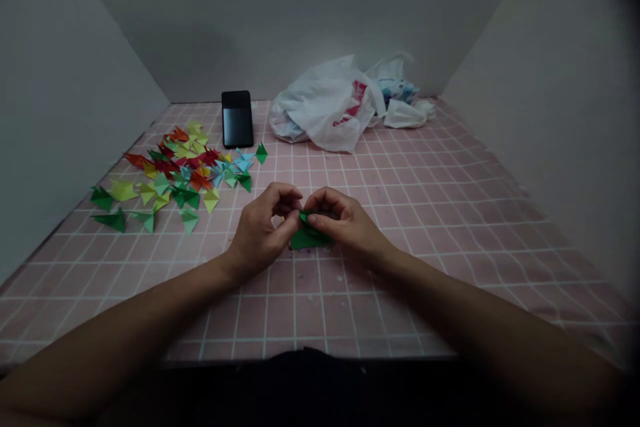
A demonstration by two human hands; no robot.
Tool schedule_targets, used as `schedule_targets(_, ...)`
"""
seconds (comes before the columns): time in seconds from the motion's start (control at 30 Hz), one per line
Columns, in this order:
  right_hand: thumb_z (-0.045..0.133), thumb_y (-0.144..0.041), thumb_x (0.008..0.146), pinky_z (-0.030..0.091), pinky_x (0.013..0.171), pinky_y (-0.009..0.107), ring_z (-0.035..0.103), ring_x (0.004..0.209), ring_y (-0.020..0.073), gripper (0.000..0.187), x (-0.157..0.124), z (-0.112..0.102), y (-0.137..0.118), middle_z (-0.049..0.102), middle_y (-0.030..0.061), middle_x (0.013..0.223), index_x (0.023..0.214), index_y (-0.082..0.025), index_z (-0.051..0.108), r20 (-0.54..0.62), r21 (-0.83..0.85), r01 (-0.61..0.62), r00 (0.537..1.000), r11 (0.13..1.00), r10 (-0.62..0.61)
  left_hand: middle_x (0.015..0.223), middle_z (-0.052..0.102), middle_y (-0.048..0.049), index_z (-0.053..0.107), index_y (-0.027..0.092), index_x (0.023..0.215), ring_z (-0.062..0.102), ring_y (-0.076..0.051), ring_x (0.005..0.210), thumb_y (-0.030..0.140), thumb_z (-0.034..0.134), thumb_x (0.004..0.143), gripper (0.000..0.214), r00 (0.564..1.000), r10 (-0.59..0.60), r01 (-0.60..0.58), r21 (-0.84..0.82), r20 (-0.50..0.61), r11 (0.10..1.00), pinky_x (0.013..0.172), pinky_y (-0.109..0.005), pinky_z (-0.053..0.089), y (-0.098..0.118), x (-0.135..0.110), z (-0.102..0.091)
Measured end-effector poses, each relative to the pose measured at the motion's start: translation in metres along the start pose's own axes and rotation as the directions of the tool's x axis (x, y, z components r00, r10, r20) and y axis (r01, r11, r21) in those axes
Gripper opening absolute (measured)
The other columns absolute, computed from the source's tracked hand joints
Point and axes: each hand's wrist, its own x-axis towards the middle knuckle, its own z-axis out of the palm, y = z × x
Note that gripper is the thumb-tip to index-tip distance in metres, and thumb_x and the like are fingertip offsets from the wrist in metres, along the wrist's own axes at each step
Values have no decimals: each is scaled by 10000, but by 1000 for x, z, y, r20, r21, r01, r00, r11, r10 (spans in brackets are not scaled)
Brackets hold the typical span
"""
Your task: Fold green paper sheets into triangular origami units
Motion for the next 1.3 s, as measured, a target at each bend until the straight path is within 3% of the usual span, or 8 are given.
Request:
schedule_targets(0.13, 618, -207, 806, 441, 644, 268, 543, 693, 127, 48, -1, 2, 3, 576, -22, 750, 828, -194, 577, -57, -172, 78, 994, 982, -89, 865, 651, -12, 599, 185, 990, 635, -124, 741, 170, 637, 813, 181, 981, -191, 194, -126, 30, 973, 682, -252, 536, 2, 2, 2)
schedule_targets(0.33, 571, -117, 832, 433, 659, 262, 556, 707, 122, 81, -7, 5, 2, 603, -20, 770, 840, -197, 579, -84, -424, 249, 946, 871, -312, 712, 604, 15, 614, 179, 833, 561, -121, 634, 271, 672, 763, 129, 905, -408, 426, -265, 123, 865, 558, -236, 459, 2, 1, 4)
schedule_targets(0.53, 544, -87, 864, 459, 681, 277, 593, 738, 141, 131, -9, 5, 2, 645, 6, 818, 854, -211, 588, -7, -538, 366, 899, 759, -438, 652, 583, 32, 607, 178, 776, 540, -110, 590, 267, 692, 744, 127, 894, -434, 444, -343, 112, 828, 542, -231, 437, 3, 1, 4)
schedule_targets(0.73, 543, -49, 895, 492, 725, 294, 625, 800, 168, 154, -7, 3, 4, 656, 42, 843, 877, -193, 597, 132, -601, 529, 805, 599, -578, 653, 606, 33, 603, 168, 759, 553, -96, 591, 285, 741, 731, 182, 870, -480, 481, -418, 115, 771, 561, -218, 447, 2, 2, 3)
schedule_targets(0.97, 536, -56, 921, 513, 744, 305, 643, 825, 177, 162, -6, 2, 5, 668, 43, 864, 897, -201, 604, 138, -631, 527, 798, 569, -587, 605, 625, 17, 613, 168, 807, 589, -117, 562, 357, 683, 807, 202, 856, -489, 514, -390, 171, 764, 552, -237, 484, 2, 3, 2)
schedule_targets(1.13, 514, -68, 931, 521, 760, 317, 648, 849, 185, 172, -6, 1, 7, 670, 48, 880, 921, -210, 611, 157, -641, 533, 796, 553, -585, 600, 627, 19, 603, 174, 785, 591, -118, 546, 343, 705, 771, 198, 845, -508, 531, -384, 168, 756, 544, -241, 500, 2, 4, 1)
schedule_targets(1.23, 523, -86, 928, 512, 766, 317, 640, 846, 182, 151, -7, 2, 6, 666, 46, 875, 909, -207, 610, 141, -620, 523, 807, 585, -573, 621, 628, 20, 611, 172, 786, 591, -115, 553, 333, 714, 759, 193, 849, -507, 525, -363, 151, 770, 539, -237, 496, 2, 5, 2)
schedule_targets(1.3, 559, -126, 928, 499, 744, 306, 626, 815, 171, 89, -7, 2, 4, 660, 39, 865, 914, -197, 610, 92, -581, 478, 843, 659, -530, 636, 623, 21, 617, 170, 777, 586, -108, 561, 324, 712, 760, 182, 868, -482, 494, -329, 122, 805, 537, -228, 483, 2, 4, 2)
